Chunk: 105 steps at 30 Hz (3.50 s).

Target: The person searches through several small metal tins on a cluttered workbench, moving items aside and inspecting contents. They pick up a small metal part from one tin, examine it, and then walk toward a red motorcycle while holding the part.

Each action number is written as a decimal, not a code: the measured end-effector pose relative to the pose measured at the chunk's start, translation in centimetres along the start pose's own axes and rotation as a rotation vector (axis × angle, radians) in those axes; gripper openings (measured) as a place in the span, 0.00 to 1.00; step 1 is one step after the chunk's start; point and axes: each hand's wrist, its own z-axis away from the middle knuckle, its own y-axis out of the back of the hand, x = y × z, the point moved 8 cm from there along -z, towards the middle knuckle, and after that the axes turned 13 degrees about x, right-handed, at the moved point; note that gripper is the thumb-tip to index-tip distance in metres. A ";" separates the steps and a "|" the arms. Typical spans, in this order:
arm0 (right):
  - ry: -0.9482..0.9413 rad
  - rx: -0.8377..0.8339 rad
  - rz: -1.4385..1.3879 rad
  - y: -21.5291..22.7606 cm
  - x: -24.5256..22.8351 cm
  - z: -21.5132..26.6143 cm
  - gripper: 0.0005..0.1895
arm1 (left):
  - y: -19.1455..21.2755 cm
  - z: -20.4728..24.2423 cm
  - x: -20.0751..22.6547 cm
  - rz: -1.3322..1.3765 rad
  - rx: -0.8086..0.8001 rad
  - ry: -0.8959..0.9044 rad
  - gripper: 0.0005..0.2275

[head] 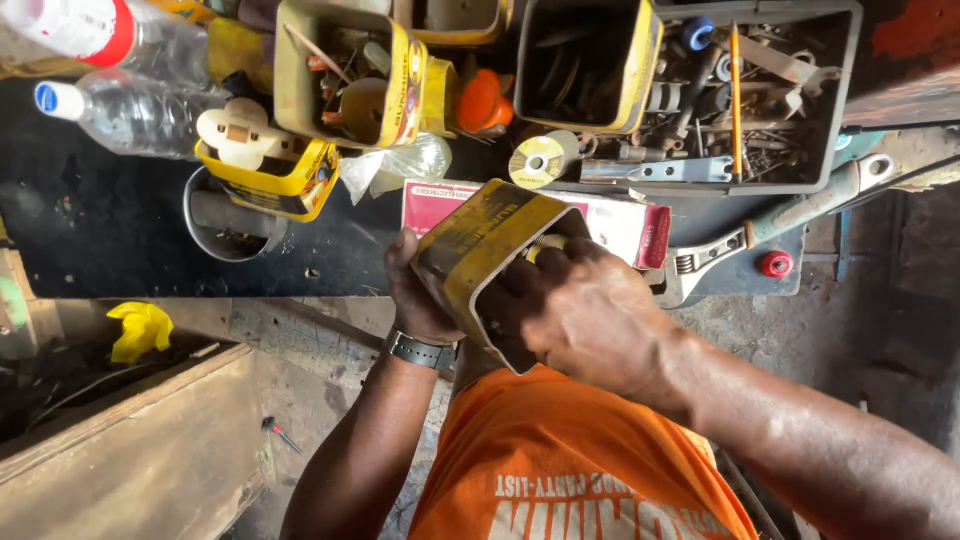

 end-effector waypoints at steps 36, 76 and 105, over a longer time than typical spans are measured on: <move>-1.075 1.217 -1.956 -9.2 7.2 7.3 0.13 | 2.5 3.8 6.4 0.125 0.450 -0.252 0.33; -1.207 0.793 -1.595 -14.6 9.8 6.8 0.12 | 11.2 4.7 4.0 0.062 0.463 -0.086 0.37; 0.034 0.216 -0.105 -8.0 -2.9 -7.8 0.09 | 1.4 1.7 2.4 0.342 0.242 -0.169 0.20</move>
